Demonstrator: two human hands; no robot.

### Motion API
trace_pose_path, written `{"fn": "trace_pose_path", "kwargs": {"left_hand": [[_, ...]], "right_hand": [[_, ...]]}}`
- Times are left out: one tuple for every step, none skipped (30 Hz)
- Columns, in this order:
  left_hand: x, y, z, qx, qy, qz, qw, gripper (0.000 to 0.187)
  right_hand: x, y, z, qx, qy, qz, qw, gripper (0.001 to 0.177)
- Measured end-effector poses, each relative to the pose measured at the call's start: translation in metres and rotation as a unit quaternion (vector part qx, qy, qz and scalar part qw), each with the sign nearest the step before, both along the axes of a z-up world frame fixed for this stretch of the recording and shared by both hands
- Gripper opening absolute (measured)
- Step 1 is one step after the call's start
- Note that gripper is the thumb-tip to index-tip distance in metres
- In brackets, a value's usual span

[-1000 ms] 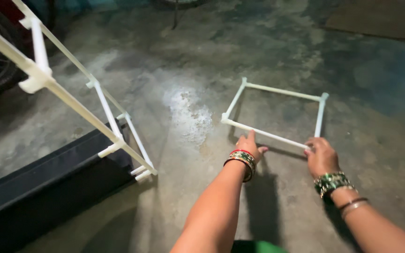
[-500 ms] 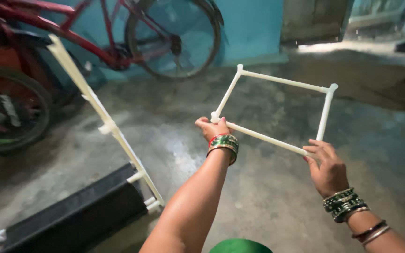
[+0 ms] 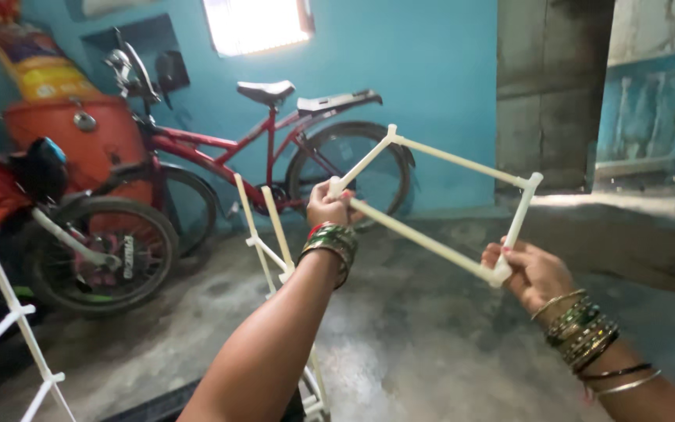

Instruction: The person assembles a white PVC shelving unit by inserting black fabric shelves into the frame. They attach the shelves one by one, securing them to the vertical supports.

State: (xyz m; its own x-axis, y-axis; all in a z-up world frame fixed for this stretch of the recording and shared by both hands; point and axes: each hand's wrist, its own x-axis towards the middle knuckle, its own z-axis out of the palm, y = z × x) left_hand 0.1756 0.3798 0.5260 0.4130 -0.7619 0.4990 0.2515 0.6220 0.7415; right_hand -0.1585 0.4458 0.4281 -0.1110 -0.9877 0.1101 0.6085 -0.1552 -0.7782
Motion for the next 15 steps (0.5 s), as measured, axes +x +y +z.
{"fn": "trace_pose_path", "kwargs": {"left_hand": [[0.017,0.012,0.006,0.003,0.006,-0.012,1.0,0.033],[0.031,0.024,0.013,0.005,0.012,-0.023,1.0,0.034],[0.047,0.035,0.017,0.01,0.01,-0.019,1.0,0.034],[0.061,0.045,0.021,0.015,0.007,-0.015,1.0,0.034],[0.074,0.054,0.026,0.021,0.005,-0.012,1.0,0.034],[0.086,0.063,0.033,0.028,-0.02,0.011,0.999,0.033],[0.098,0.072,0.041,0.036,-0.044,0.035,0.998,0.032],[0.11,0.08,0.049,0.043,-0.068,0.06,0.995,0.031],[0.121,0.087,0.055,0.055,-0.086,0.056,0.993,0.032],[0.132,0.092,0.061,0.066,-0.103,0.052,0.991,0.032],[0.142,0.098,0.07,0.078,-0.121,0.049,0.988,0.033],[0.153,0.103,0.08,0.08,-0.123,0.037,0.989,0.033],[0.164,0.109,0.09,0.082,-0.124,0.024,0.989,0.033],[0.175,0.114,0.1,0.083,-0.125,0.012,0.989,0.033],[0.184,0.119,0.106,0.082,-0.131,0.032,0.987,0.037]], "right_hand": [[0.012,0.011,0.009,-0.017,0.012,0.009,1.0,0.035],[0.025,0.021,0.017,-0.033,0.024,0.018,0.999,0.035],[0.039,0.03,0.022,-0.048,0.035,0.027,0.998,0.036],[0.054,0.037,0.028,-0.052,0.028,0.026,0.998,0.035],[0.068,0.042,0.034,-0.055,0.022,0.023,0.998,0.035],[0.081,0.047,0.039,-0.058,0.016,0.021,0.998,0.034],[0.092,0.049,0.048,-0.067,0.016,0.015,0.998,0.031],[0.104,0.05,0.056,-0.076,0.016,0.008,0.997,0.029],[0.117,0.049,0.06,-0.084,0.015,0.004,0.996,0.028],[0.129,0.047,0.063,-0.11,-0.018,0.023,0.994,0.023],[0.141,0.045,0.069,-0.135,-0.052,0.043,0.989,0.018],[0.153,0.044,0.075,-0.159,-0.086,0.064,0.981,0.014],[0.166,0.044,0.082,-0.138,-0.108,0.055,0.983,0.012],[0.18,0.044,0.091,-0.117,-0.129,0.046,0.984,0.017],[0.194,0.044,0.1,-0.095,-0.151,0.038,0.983,0.025]]}}
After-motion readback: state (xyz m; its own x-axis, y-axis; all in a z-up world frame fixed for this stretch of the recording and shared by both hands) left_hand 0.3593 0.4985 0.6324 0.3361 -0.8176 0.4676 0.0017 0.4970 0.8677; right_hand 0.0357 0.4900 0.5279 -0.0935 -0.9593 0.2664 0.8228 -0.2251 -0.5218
